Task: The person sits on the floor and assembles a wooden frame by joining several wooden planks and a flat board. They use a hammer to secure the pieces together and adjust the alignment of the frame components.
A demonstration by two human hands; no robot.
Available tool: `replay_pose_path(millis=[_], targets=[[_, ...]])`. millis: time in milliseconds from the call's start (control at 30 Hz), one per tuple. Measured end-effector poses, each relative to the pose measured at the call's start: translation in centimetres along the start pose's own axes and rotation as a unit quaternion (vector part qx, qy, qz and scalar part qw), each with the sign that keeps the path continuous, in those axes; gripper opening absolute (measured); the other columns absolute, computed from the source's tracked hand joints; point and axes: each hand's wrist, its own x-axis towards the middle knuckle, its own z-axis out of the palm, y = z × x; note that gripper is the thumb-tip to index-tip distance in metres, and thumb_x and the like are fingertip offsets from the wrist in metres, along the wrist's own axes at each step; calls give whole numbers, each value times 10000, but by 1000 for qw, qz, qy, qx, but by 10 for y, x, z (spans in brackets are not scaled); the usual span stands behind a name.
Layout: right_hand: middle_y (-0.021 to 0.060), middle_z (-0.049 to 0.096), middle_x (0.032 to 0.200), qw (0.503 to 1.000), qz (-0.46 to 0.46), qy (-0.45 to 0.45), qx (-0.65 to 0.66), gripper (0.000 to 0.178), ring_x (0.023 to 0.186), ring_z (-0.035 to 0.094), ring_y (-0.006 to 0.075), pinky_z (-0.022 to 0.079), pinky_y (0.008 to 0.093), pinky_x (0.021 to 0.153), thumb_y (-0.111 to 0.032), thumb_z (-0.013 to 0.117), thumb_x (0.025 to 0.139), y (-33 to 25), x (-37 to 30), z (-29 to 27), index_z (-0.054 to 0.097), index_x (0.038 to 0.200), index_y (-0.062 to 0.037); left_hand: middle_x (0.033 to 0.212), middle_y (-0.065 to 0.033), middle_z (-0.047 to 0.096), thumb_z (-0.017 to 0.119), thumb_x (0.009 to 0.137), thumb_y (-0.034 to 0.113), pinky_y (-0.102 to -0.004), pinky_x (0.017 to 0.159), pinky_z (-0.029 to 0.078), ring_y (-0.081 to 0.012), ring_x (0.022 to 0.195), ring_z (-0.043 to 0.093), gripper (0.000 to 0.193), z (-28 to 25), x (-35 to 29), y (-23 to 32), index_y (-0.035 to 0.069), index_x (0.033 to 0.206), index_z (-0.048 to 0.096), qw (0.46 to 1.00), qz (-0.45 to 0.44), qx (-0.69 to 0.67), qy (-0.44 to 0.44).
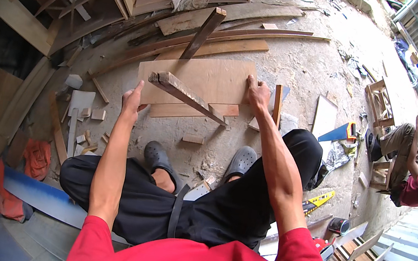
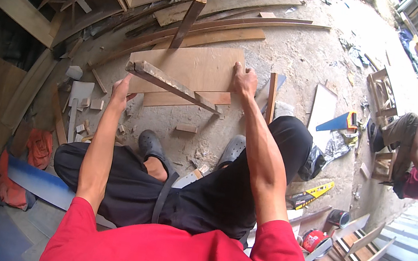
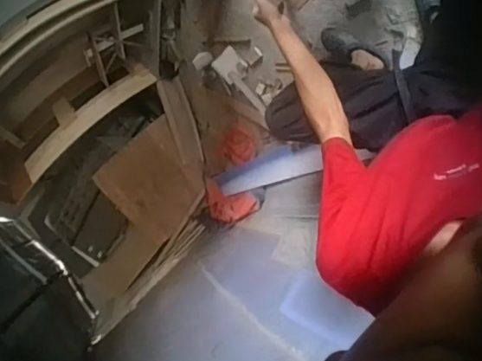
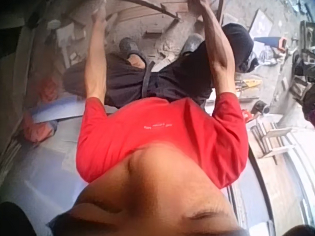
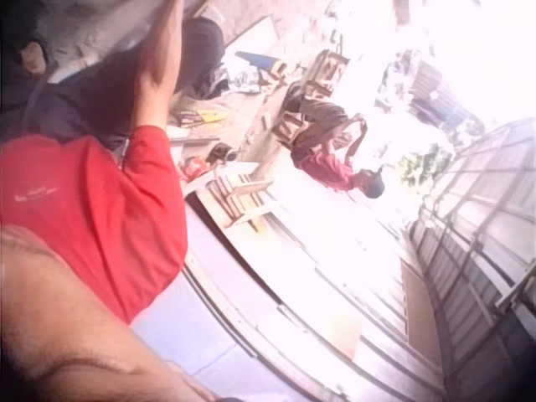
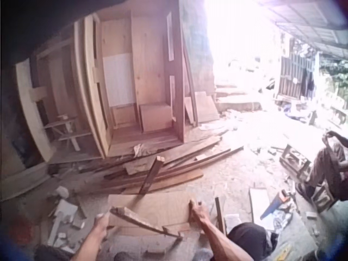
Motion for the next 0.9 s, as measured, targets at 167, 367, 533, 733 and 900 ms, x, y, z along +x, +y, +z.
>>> replay_pose_path(millis=[167, 367, 533, 733, 900], targets=[[308, 638, 1039, 995, 50, -81, -26, 666, 1029, 622, 407, 466, 436, 913, -517, 552, 880, -15, 10, 4, 593, 1122, 103, 947, -29, 623, 651, 853, 435, -319, 680, 512, -154, 842, 593, 381, -6, 24, -1, 93, 1013, 605, 996, 1, 87, -18], [311, 645, 996, 994, 17, -79, -69, 675, 923, 653, 420, 518, 454, 789, -540, 513, 881, -14, 21, 24, 611, 1106, 88, 920, -50, 624, 689, 840, 382, -299, 597, 525, -157, 743, 613, 417, -13, 37, 15, 41, 1043, 561, 981, -24, 182, -59], [313, 650, 969, 990, 69, -121, 0, 652, 873, 664, 422, 535, 447, 723, -538, 509, 880, -22, 18, 22, 631, 1064, 76, 920, -66, 609, 674, 854, 403, -295, 573, 522, -159, 682, 613, 471, -10, 38, 28, 19, 1086, 531, 965, -27, 257, -49], [349, 628, 963, 993, 29, -92, -64, 703, 887, 639, 467, 497, 468, 820, -546, 450, 912, -6, 31, 23, 621, 1023, 127, 913, -72, 615, 684, 842, 401, -294, 557, 518, -155, 664, 610, 498, 0, 39, 30, 3, 1093, 520, 964, 1, 261, -47], [350, 618, 1014, 979, 21, -153, -137, 706, 959, 624, 466, 497, 485, 830, -528, 392, 943, -26, 30, 18, 619, 1015, 136, 897, -73, 621, 688, 833, 414, -290, 555, 517, -161, 665, 615, 503, -5, 43, 23, -5, 1069, 540, 968, -11, 244, -51]])
